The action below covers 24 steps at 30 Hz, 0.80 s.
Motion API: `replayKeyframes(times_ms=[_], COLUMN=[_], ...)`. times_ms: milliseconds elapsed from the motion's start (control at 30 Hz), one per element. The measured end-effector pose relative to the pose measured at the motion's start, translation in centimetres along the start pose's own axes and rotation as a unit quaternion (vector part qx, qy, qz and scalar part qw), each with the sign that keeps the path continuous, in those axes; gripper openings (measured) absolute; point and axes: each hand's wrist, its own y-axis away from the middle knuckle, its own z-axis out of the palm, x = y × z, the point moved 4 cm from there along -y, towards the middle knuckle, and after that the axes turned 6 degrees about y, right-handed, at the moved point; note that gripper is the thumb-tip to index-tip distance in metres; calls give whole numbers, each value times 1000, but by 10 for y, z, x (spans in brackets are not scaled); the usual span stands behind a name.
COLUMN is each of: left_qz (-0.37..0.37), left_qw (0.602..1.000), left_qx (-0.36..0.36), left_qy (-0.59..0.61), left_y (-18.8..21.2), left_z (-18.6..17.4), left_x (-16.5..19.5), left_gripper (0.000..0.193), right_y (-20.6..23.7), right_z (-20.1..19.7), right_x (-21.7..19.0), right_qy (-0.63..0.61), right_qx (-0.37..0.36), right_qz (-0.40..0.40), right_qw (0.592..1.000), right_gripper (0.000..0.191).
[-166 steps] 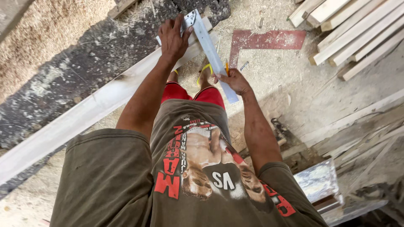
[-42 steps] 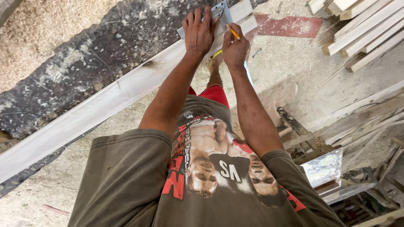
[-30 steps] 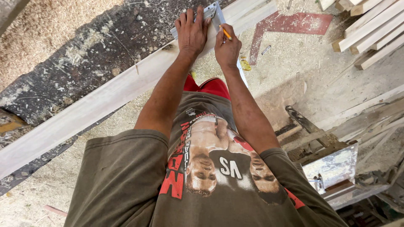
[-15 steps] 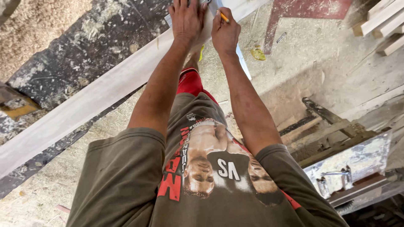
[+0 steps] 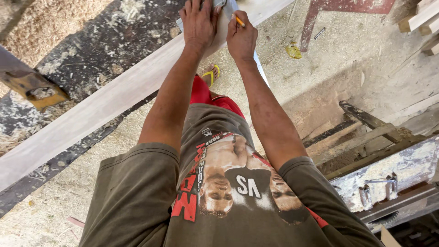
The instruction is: The person measures a long white wood plank with a tape measure and marks it with a pencil, then saws the plank with a hand saw. They reposition the plank on the workbench, take further measurements, and use a square to mark a straight cut line near the end of the clip.
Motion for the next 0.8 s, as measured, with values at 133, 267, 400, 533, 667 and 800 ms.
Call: replayKeyframes(times_ms=[133,267,400,533,667,800], left_qz=[-8,5,-5,-24,-28,-25], left_qw=[1000,1000,999,998,999,999], left_qx=[-9,5,-18,-51,-42,-44], left_qy=[1,-23,-34,-13,-13,-18], left_y=[19,37,59,84,109,133], left_z=[-19,-41,-63,-88,-116,-142], left_x=[-23,-45,-73,-102,-128,-155], left_gripper=[40,44,45,46,45,45], right_y=[21,43,72,102,129,157], right_z=[16,36,54,76,96,116], right_x=[-23,-43,-73,-102,-132,-161], right_qy=[4,-16,-19,-27,-16,-1], right_qx=[-1,-49,-8,-2,13,16], right_qz=[9,78,58,72,51,44], right_qw=[1000,996,998,997,998,999], right_gripper=[9,11,10,13,11,10])
